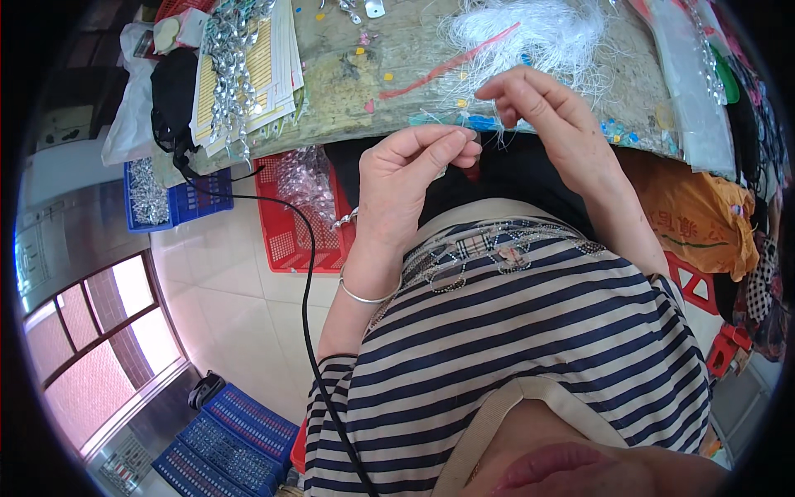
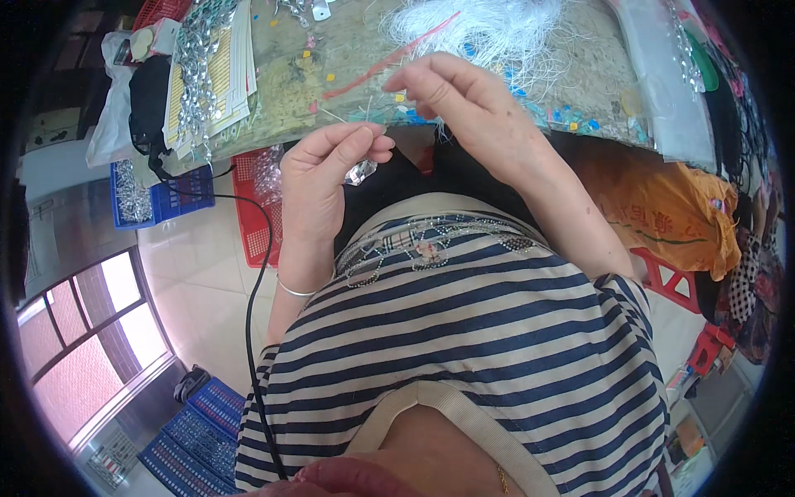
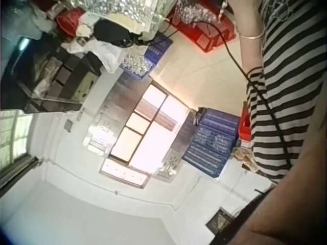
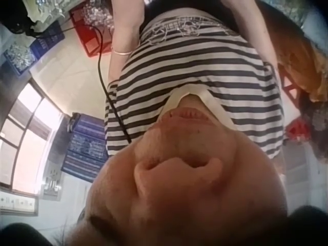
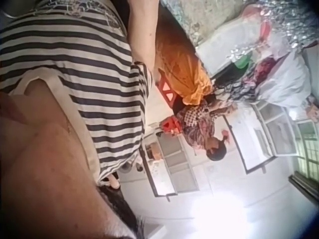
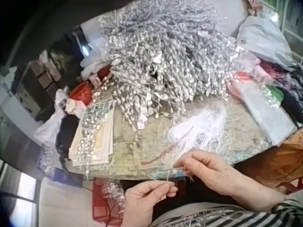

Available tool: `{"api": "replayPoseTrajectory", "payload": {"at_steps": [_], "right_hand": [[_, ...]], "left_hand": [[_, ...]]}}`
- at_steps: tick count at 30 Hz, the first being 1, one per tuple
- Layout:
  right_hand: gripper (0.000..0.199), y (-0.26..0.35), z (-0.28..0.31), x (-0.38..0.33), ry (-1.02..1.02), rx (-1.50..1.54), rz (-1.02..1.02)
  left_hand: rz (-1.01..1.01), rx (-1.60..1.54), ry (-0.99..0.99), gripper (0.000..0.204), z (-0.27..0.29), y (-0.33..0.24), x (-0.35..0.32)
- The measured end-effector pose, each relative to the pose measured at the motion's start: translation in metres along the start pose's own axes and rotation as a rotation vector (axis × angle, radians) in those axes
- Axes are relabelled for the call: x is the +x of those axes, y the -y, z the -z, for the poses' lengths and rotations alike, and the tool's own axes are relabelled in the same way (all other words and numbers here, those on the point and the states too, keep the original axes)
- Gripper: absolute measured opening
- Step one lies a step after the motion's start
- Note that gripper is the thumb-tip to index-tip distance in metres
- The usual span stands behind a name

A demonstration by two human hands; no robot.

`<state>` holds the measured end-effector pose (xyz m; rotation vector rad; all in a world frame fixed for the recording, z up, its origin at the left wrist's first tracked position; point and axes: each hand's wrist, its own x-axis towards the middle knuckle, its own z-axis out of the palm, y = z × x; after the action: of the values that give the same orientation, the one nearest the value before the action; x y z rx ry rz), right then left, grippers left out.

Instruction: Assembling small decorative toy components by threading them onto a thin wire.

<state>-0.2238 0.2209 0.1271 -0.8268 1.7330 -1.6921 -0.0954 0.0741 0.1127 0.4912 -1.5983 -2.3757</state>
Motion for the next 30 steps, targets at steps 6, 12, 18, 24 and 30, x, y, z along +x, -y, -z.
{"api": "replayPoseTrajectory", "payload": {"at_steps": [6,12,18,24,30], "right_hand": [[0.017,-0.003,-0.009,-0.003,0.062,0.144,-0.105],[0.011,-0.003,-0.008,0.001,0.044,0.125,-0.127],[0.010,-0.005,-0.008,0.002,0.049,0.037,-0.085],[0.010,0.003,-0.011,0.006,0.075,0.078,-0.134],[0.012,-0.007,-0.009,0.010,0.124,0.108,-0.187]], "left_hand": [[0.028,0.042,0.047,0.014,-0.003,-0.001,-0.001],[0.068,0.072,0.066,0.015,-0.004,0.000,-0.003],[0.091,0.067,0.104,0.015,-0.002,0.001,-0.004],[0.120,0.081,0.173,0.015,-0.002,0.000,-0.004],[0.123,0.086,0.198,0.014,0.000,0.001,-0.006]]}}
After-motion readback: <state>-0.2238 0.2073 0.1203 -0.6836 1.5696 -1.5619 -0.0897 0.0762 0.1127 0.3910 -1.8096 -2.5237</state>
